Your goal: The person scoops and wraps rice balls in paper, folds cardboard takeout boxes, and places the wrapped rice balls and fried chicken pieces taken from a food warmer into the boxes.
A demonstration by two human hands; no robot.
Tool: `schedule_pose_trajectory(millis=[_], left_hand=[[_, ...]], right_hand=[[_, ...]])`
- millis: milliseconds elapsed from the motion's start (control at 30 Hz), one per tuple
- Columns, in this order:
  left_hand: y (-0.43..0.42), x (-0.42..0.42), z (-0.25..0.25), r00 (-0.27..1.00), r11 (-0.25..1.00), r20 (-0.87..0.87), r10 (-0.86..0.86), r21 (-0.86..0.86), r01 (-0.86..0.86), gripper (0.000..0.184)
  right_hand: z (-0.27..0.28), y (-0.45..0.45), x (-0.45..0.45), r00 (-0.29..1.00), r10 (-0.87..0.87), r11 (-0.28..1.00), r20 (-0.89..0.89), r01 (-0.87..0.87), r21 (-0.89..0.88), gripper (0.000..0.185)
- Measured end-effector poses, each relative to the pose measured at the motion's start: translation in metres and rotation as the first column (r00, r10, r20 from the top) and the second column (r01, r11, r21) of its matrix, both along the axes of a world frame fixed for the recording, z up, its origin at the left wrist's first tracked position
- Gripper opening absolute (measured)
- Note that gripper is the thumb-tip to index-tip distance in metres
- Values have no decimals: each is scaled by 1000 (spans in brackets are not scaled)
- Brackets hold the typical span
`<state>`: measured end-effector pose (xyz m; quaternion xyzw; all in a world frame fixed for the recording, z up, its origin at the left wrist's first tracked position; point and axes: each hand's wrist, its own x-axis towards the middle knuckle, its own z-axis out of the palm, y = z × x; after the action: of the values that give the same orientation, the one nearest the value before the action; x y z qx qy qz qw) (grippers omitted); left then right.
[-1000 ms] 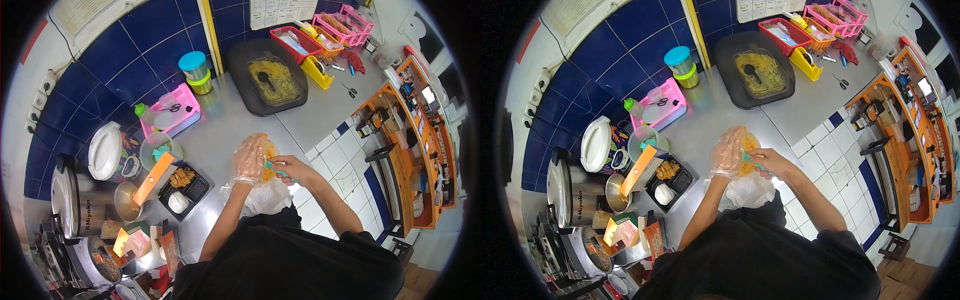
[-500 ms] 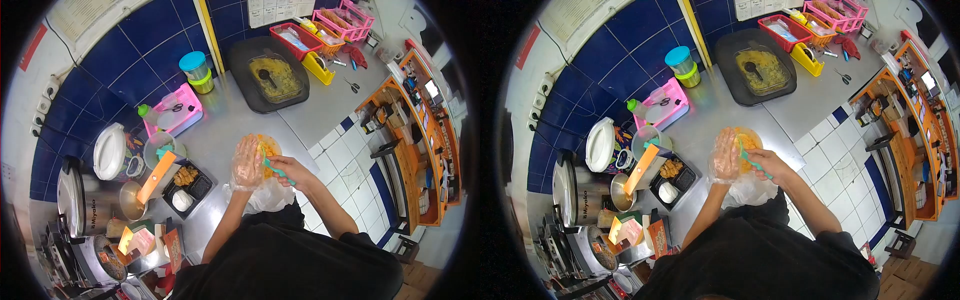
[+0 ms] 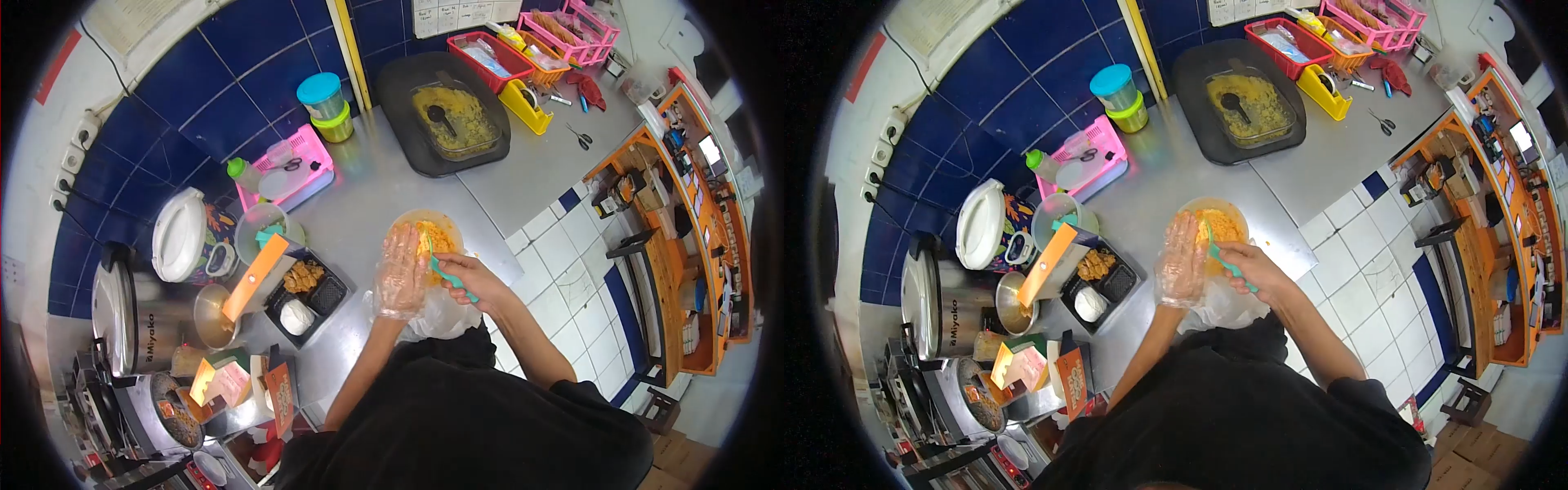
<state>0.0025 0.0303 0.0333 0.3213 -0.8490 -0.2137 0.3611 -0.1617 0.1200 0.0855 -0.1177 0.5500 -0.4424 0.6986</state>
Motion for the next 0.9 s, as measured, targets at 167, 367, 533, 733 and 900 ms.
schedule_pose_trajectory(millis=[167, 367, 533, 733, 900], left_hand=[[9, 31, 7, 989, 996, -136, 48, 84, -37, 50], [14, 62, -26, 843, 854, -235, 485, 337, -397, 36], [56, 85, -62, 868, 622, -108, 484, 740, -254, 33], [84, 55, -42, 916, 740, 331, 228, 553, -384, 44], [78, 46, -60, 831, 710, 548, 94, 548, -442, 43]], right_hand=[[-5, 21, -3, 991, -79, 997, 106, 80, -12, 44], [-8, 87, -21, 991, -122, 991, 50, 119, 55, 50], [-44, 132, -3, 971, -121, 987, 205, 96, 129, 50], [-93, 154, 18, 934, -306, 940, 184, 267, 211, 50], [-107, 165, 13, 898, -411, 903, 160, 377, 205, 49]])
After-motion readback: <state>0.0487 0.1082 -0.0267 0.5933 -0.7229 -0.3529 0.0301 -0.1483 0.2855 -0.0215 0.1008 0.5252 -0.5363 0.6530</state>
